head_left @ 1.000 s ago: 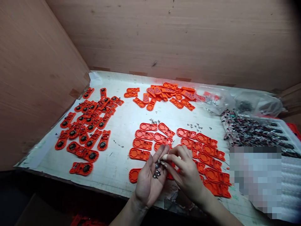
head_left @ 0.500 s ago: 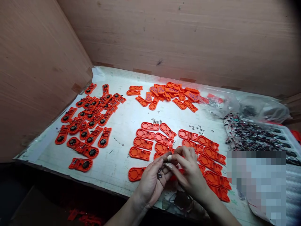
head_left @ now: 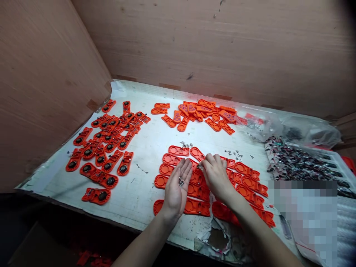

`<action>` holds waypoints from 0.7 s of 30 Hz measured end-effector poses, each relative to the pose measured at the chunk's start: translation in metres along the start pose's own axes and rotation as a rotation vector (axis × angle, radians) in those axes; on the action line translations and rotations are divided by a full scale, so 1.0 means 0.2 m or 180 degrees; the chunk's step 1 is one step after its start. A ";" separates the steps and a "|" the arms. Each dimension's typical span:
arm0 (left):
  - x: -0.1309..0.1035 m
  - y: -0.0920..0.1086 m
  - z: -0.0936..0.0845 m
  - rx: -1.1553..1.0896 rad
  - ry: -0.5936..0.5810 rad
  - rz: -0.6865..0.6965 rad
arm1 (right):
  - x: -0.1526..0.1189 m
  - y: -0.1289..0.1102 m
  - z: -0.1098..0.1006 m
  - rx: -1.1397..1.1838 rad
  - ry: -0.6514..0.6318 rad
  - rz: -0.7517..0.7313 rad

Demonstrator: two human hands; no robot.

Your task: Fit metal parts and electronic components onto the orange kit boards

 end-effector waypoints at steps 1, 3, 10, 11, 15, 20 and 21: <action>0.02 -0.02 0.00 -0.0022 0.0025 -0.0067 | 0.02 0.00 0.03 -0.0159 -0.0109 -0.0055; 0.05 -0.05 -0.01 -0.0065 0.0074 -0.0198 | 0.03 -0.02 0.07 -0.0385 -0.0236 -0.0158; 0.06 -0.07 -0.03 -0.0113 0.0056 -0.0258 | 0.01 -0.05 0.05 -0.0760 -0.0143 -0.0282; 0.06 -0.07 -0.03 -0.0104 0.0044 -0.0241 | 0.02 -0.06 0.04 -0.0780 -0.0153 -0.0310; 0.06 -0.07 -0.02 -0.0121 -0.0009 -0.0166 | 0.02 -0.10 0.06 -0.0875 -0.0168 -0.0495; 0.05 -0.08 -0.02 -0.0149 -0.0055 -0.0170 | -0.01 -0.11 0.07 -0.0777 0.0109 -0.0474; 0.05 -0.08 -0.02 -0.0152 -0.0063 -0.0176 | -0.02 -0.11 0.07 -0.0725 0.0195 -0.0410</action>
Point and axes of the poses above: each hand's wrist, its own x-axis towards the middle knuckle, its own z-axis out of the palm, y = z × x, the point moved 9 cm from there along x, towards the middle knuckle, and after that the axes turned 8 degrees about x, right-handed, at the moved point
